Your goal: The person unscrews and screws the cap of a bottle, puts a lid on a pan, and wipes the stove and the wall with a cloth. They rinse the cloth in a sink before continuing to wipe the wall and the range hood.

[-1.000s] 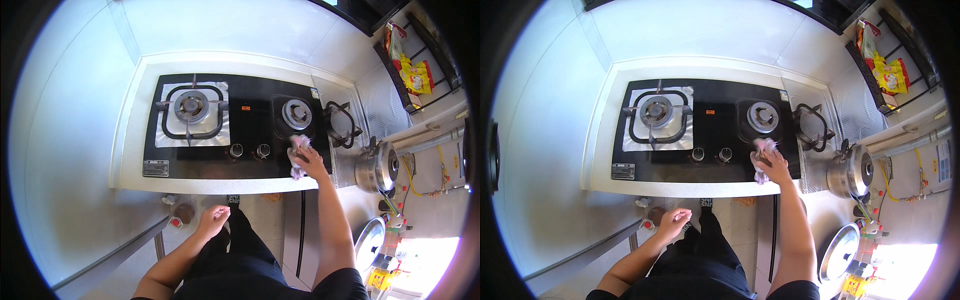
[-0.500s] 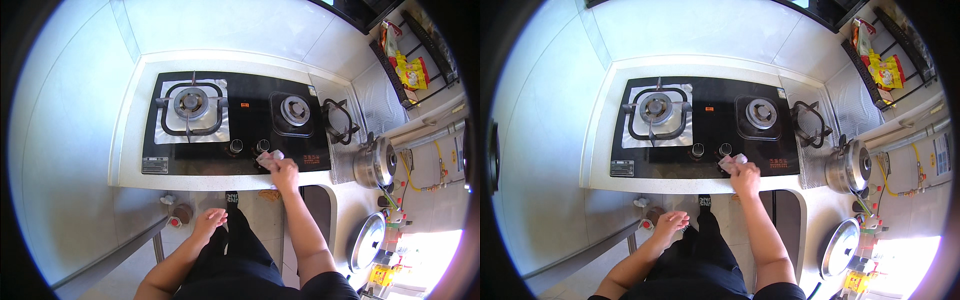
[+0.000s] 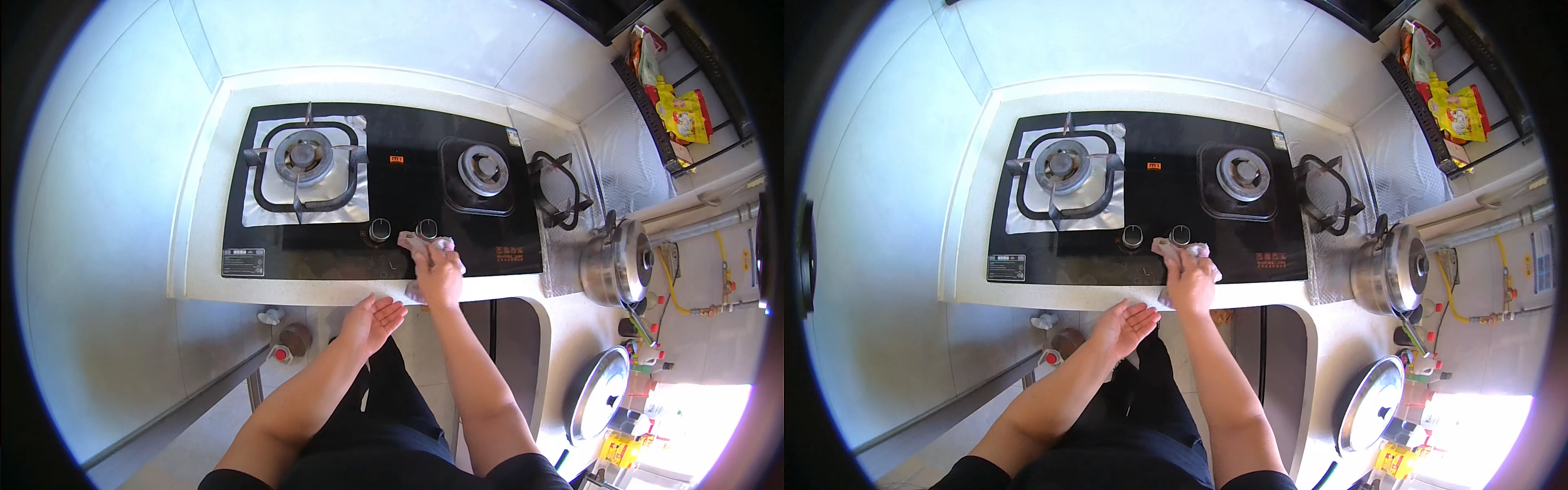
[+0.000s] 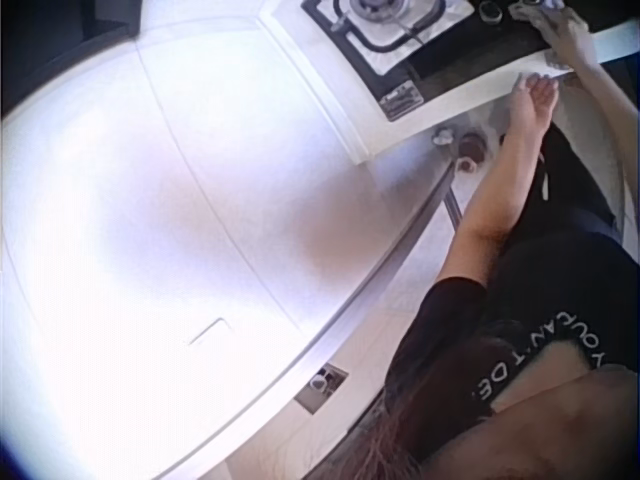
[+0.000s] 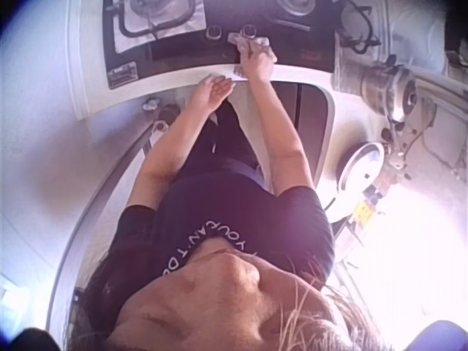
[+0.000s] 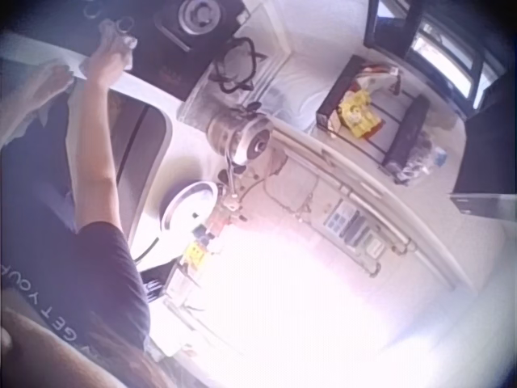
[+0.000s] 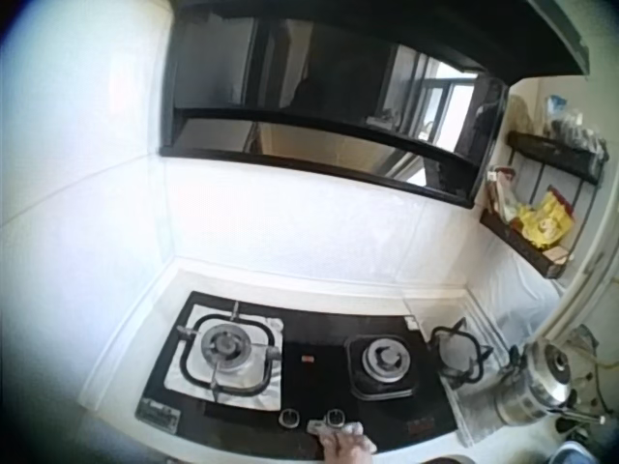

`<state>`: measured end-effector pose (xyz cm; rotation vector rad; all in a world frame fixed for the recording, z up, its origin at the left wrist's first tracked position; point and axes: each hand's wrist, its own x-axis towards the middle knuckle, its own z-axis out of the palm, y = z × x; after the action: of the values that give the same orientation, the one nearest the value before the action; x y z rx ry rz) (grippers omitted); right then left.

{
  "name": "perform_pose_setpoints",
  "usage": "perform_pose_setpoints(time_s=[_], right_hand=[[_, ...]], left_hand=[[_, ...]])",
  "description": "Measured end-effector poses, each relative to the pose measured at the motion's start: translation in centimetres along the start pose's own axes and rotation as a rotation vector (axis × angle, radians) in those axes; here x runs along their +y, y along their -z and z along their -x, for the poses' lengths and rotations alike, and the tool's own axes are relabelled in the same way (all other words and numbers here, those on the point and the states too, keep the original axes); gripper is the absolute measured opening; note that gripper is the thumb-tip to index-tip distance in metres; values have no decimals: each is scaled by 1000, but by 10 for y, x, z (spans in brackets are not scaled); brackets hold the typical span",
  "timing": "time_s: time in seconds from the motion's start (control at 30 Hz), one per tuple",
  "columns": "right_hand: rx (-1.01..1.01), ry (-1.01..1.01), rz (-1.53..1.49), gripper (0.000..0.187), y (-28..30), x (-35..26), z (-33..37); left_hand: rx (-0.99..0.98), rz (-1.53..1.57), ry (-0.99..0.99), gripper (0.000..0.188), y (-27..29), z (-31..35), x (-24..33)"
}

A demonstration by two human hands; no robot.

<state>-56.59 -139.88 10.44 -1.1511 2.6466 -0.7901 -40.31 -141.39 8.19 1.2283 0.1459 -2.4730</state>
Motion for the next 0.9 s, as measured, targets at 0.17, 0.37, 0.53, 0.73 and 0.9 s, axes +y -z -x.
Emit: perform_pose_setpoints(time_s=[0.17,0.37,0.53,0.73,0.9], right_hand=[[-21,159,44,30,-16,-16,19],[-161,331,-393,27,18,5,34],[201,-51,-45,29,32,70,6],[90,262,39,31,-12,14,42],[-100,154,-426,28,4,-14,65]], left_hand=[[68,144,-47,39,-15,-20,14],[41,108,-58,35,-12,-21,25],[59,63,-98,32,-7,-7,23],[81,30,-116,29,16,18,17],[78,9,-144,18,73,22,10]])
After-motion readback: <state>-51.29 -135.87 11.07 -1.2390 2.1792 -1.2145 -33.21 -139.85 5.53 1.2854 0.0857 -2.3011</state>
